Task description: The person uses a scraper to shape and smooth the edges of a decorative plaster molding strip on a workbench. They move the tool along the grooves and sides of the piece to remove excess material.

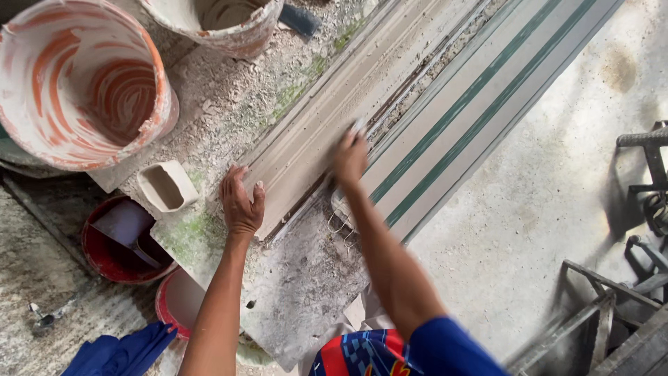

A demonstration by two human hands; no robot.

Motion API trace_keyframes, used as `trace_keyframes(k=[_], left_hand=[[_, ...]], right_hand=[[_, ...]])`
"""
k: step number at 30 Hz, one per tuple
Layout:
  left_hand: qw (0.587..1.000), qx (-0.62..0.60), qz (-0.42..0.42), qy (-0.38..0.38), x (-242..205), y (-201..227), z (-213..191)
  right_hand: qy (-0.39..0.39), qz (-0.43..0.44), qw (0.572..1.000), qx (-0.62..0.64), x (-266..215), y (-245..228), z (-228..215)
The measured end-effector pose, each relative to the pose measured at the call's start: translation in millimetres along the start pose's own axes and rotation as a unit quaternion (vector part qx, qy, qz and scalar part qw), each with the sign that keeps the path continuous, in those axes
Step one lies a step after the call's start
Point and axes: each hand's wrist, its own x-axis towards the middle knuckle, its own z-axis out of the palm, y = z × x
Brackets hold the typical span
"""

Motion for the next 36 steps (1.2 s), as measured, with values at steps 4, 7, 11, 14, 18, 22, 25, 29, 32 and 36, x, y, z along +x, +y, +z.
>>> trace_keyframes(k=[4,7,11,14,18,22,25,29,32,36], left_hand=[[1.0,0.006,-0.003,0.005,0,2,2],[0.999,-0.017,-0.017,-0.026,2,5,-2],[1.0,0.001,-0.017,-0.02,3,11,-3],[1.0,0.007,0.004,-0.01,3,8,-3],[1.0,0.012,0.019,-0.02,6,10,-4],[0.999,0.044,0.021,-0.019,4,14,-4],[0.994,0.091,0.01,-0.054,13,28,2],[0.969,0.23,0.055,-0.065,30,50,3],[0.962,0.262,0.07,-0.041,52,67,35],[0.981,0.167,0.094,-0.012,124,113,110]], right_hand=[[0.036,-0.048,0.998,-0.02,140,-46,-59],[-0.109,0.077,0.973,0.19,184,-70,-95],[-0.069,0.034,0.995,0.064,151,-38,-58],[-0.07,0.055,0.992,0.094,141,-41,-55],[-0.121,0.081,0.987,0.071,225,-69,-101],[-0.086,0.135,0.979,0.124,363,-113,-134],[0.017,0.259,0.901,0.347,480,-135,-159],[-0.095,0.01,0.986,0.137,541,-143,-193],[-0.042,-0.068,0.997,-0.022,482,-99,-155],[-0.074,0.007,0.997,0.032,261,-30,-71]])
